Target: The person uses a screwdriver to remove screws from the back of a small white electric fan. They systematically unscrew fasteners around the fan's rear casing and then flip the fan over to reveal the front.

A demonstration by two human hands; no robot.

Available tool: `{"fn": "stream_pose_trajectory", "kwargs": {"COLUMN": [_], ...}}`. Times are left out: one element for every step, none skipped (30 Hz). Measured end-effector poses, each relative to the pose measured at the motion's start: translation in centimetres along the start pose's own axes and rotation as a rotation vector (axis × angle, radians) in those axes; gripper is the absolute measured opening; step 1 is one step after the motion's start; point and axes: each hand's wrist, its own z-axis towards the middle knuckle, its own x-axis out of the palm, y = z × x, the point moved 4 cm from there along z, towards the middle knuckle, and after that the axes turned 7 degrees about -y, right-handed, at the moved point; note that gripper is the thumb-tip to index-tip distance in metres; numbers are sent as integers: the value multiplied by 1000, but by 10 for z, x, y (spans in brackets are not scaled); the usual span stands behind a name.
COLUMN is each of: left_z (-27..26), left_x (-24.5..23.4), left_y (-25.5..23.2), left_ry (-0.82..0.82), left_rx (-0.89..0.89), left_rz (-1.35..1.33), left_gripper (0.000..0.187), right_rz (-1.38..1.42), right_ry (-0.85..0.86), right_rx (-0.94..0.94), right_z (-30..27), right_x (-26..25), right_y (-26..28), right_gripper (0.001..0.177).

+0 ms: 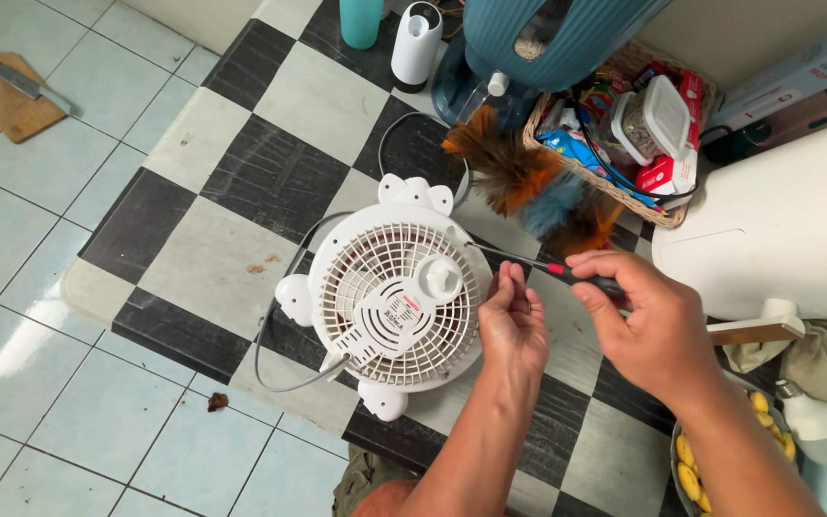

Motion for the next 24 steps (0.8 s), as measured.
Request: {"fn": "stream_pose_trajectory", "kwargs": {"left_z": [0, -1, -1, -2, -3, -3, -4, -4, -5, -5, -5, -5, -4, -4, -4, -3, -3, -3, -3, -3, -3, -2, -2, -2], "left_x": [0, 0, 0, 0, 0, 1, 1, 1, 1, 2, 2, 1, 1, 1, 1, 1, 1, 1, 1, 1, 1, 1, 1, 1], "left_y": [0, 0, 0, 0, -1, -1, -1, -2, -1, -1, -2, -2, -2, -2, -1, -1, -1, -1, -1, -1, -1, -1, -1, -1], "left_ry": [2, 3, -1, -5, -10, -7, -4, -2, 2, 5, 8, 8, 9, 10, 9, 8, 7, 4, 1, -2, -1, -1, 0, -2], "left_rx": [-1, -1, -4, -6, -8, -4, -1, 2, -1, -4, -6, -8, -10, -12, -11, -11, -11, -13, -15, -17, -16, -15, -13, -13], "left_rz": [1, 2, 0, -2, -4, -4, -5, -5, -6, -6, -7, -6, -6, -6, -6, -6, -7, -9, -11, -13, -8, -4, 0, 1], "left_gripper": [28, 28, 27, 27, 27, 26, 26, 25, 25, 24, 24, 24, 23, 23, 23, 22, 22, 22, 22, 22, 22, 23, 23, 23], "right_rz": [-21, -43, -70, -98, -125, -119, -112, -106, -119, -131, -143, -131, -120, -108, -102, -96, -91, -116, -142, -168, -160, -153, -145, -148], "right_ry": [7, 14, 14, 13, 13, 9, 5, 0, -3, -7, -11, -4, 3, 9, 11, 13, 15, 11, 8, 4, 19, 34, 50, 53], "right_rx": [22, 45, 27, 9, -10, -37, -63, -90, -127, -164, -200, -186, -172, -158, -145, -132, -118, -154, -190, -226, -204, -183, -162, -176], "right_z": [1, 1, 2, 3, 3, 3, 3, 4, 4, 4, 3, 4, 4, 4, 4, 5, 5, 5, 5, 6, 7, 8, 9, 11], "right_x": [1, 3, 4, 4, 6, 7, 8, 9, 9, 9, 10, 11, 11, 12, 12, 12, 12, 12, 11, 11, 11, 12, 12, 13], "right_y": [1, 1, 2, 4, 5, 6, 7, 8, 9, 10, 11, 10, 9, 9, 8, 8, 8, 10, 12, 14, 15, 15, 15, 17], "right_gripper": [20, 20, 20, 19, 19, 19, 20, 20, 20, 21, 21, 21, 21, 21, 21, 21, 21, 21, 21, 21, 21, 21, 20, 20]}}
